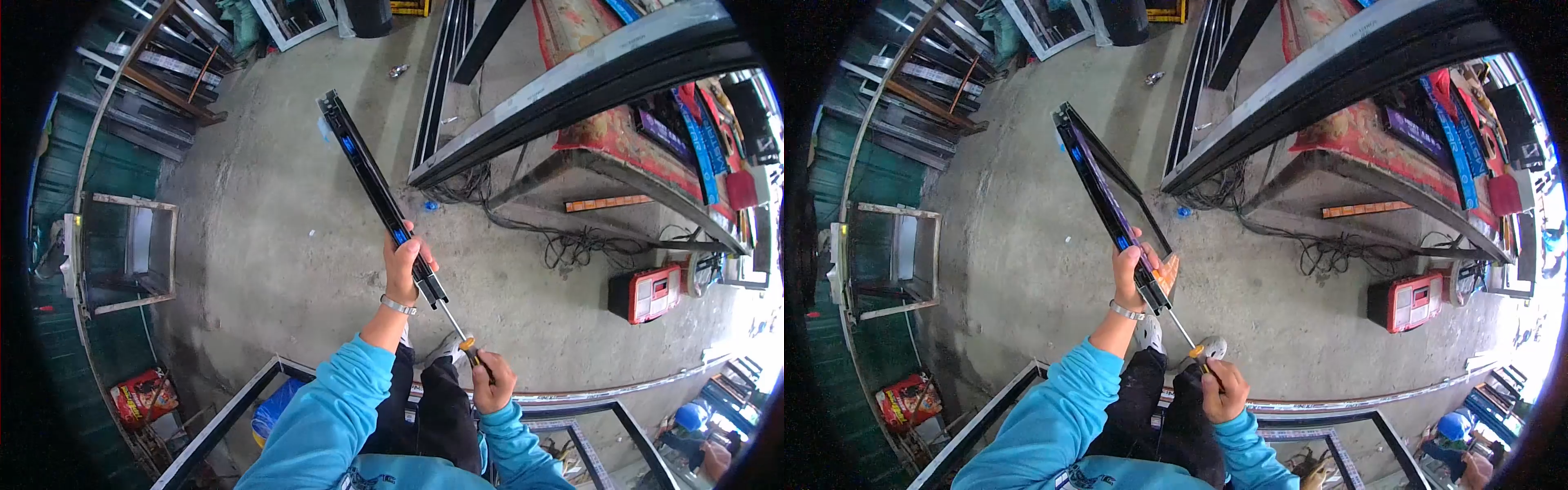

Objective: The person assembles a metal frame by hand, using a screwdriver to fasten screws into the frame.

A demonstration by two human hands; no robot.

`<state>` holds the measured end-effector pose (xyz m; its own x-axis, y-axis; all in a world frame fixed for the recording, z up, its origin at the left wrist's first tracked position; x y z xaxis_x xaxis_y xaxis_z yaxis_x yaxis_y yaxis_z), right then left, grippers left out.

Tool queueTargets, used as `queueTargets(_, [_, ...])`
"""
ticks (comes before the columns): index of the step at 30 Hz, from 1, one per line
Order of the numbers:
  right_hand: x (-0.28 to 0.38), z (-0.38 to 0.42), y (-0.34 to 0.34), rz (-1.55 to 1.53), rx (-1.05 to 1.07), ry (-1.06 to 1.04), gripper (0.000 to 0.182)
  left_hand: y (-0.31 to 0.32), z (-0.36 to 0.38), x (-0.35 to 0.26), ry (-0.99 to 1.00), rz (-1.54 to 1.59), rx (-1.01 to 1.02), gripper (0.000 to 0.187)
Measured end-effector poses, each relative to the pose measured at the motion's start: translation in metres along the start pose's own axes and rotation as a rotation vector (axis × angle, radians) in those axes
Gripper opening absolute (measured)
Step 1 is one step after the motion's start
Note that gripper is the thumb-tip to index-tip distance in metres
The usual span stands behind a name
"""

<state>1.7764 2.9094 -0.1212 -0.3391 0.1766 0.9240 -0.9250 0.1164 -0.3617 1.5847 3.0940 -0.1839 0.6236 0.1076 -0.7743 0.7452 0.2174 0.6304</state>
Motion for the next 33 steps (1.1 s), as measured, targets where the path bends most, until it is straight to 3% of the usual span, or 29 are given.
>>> queueTargets(2, [-0.007,0.009,0.003,-0.073,0.016,0.093,0.026,0.001,0.004,0.001,-0.005,0.01,0.017,0.043])
queueTargets(4, [-0.037,0.019,0.014,-0.427,0.118,0.604,0.027,0.01,0.004,-0.003,0.024,0.137,0.004,0.045])
queueTargets(5, [-0.033,0.017,0.017,-0.546,0.15,0.615,0.031,0.004,0.004,0.002,0.03,0.183,0.141,0.041])
queueTargets(6, [-0.034,0.016,0.018,-0.554,0.146,0.614,0.031,0.005,0.004,0.002,0.027,0.178,0.148,0.041])
queueTargets(8, [-0.048,0.026,0.031,-0.963,0.181,0.921,0.028,0.009,0.006,0.002,-0.001,0.255,0.146,0.041])
queueTargets(10, [-0.053,0.028,0.031,-1.03,0.252,0.975,0.032,0.008,0.009,0.004,-0.031,0.238,0.148,0.04])
queueTargets(12, [-0.056,0.039,0.042,-1.327,0.475,1.109,0.035,0.006,0.012,0.01,-0.02,0.16,0.187,0.04])
queueTargets(14, [-0.059,0.051,0.044,-1.355,0.528,1.09,0.041,0.007,0.015,0.013,-0.023,0.134,0.171,0.04])
queueTargets(16, [-0.057,0.06,0.037,-1.134,0.536,1.076,0.042,0.006,0.013,0.019,-0.105,0.078,0.182,0.04])
queueTargets(17, [-0.06,0.066,0.029,-0.973,0.53,0.89,0.041,0.006,0.012,0.018,-0.115,0.105,0.179,0.039])
queueTargets(18, [-0.065,0.078,0.018,-0.954,0.6,0.851,0.043,0.014,0.015,0.009,-0.121,0.093,0.204,0.041])
queueTargets(21, [-0.079,0.115,-0.04,-0.861,0.632,0.903,0.046,-0.008,0.017,-0.005,-0.14,0.014,0.242,0.041])
queueTargets(26, [-0.101,0.16,-0.153,-0.877,0.305,0.916,0.044,-0.014,0.039,-0.09,-0.197,0.0,0.281,0.042])
queueTargets(28, [-0.075,0.162,-0.184,-0.915,0.161,0.839,0.048,-0.018,0.057,-0.135,-0.36,0.01,0.259,0.046])
queueTargets(30, [-0.055,0.157,-0.196,-0.895,0.071,0.754,0.055,-0.006,0.076,-0.188,-0.462,0.063,0.307,0.047])
queueTargets(33, [0.001,0.132,-0.18,-0.968,-0.022,0.685,0.048,0.008,0.094,-0.246,-0.602,-0.086,0.422,0.057])
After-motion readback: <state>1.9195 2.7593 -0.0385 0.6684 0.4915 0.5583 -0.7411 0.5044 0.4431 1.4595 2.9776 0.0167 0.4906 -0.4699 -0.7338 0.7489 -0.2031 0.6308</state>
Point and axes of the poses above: each hand's wrist, its own z-axis away from the middle knuckle, its own y-axis out of the palm, x = y × z, the point moved 7 cm from there along -z, towards the middle knuckle, and after that the axes turned 12 degrees about y, right-handed, at the moved point
